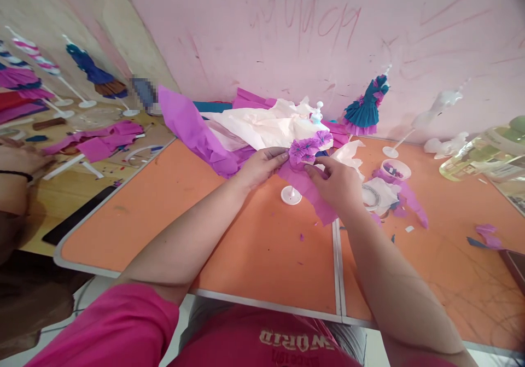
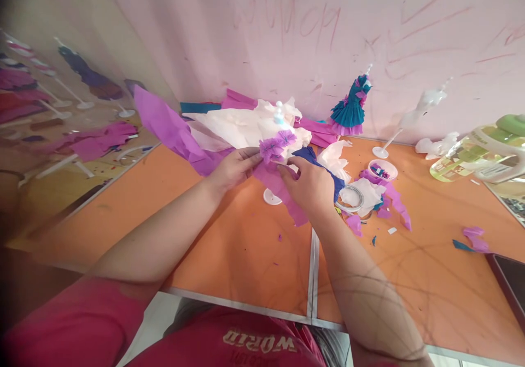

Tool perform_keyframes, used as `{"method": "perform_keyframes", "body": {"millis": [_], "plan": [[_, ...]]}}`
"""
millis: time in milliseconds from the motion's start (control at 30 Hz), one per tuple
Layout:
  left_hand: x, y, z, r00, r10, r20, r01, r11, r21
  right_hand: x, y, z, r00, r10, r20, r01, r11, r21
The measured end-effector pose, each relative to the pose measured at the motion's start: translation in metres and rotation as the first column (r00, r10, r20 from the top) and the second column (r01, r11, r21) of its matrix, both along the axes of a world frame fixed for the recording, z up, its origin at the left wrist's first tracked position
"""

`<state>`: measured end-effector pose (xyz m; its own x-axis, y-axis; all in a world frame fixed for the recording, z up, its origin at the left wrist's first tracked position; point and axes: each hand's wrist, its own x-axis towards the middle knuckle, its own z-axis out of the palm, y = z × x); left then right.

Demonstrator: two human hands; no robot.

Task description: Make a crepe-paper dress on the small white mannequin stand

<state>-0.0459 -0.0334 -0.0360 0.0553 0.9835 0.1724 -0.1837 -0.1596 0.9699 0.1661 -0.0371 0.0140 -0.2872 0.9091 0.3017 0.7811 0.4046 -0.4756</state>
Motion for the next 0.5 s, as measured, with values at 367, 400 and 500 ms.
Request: {"method": "perform_keyframes", "body": {"millis": [367, 400, 500], "plan": [[0.008, -0.004, 0.001, 0.996, 0.076, -0.053, -0.071, 0.993, 0.095, -0.002, -0.004, 0.003, 1.0, 0.013, 0.024, -0.012, 1.0, -0.007], [0.01, -0.005, 0.001, 0.999, 0.043, -0.002, -0.043, 0.996, 0.073, -0.002, -0.005, 0.003, 1.0, 0.011, 0.029, -0.011, 1.0, -0.01], [0.017, -0.007, 0.0, 0.984, -0.082, 0.155, 0.079, 0.996, 0.028, -0.003, -0.005, 0.002, 0.999, 0.009, 0.045, -0.009, 1.0, -0.007]]}}
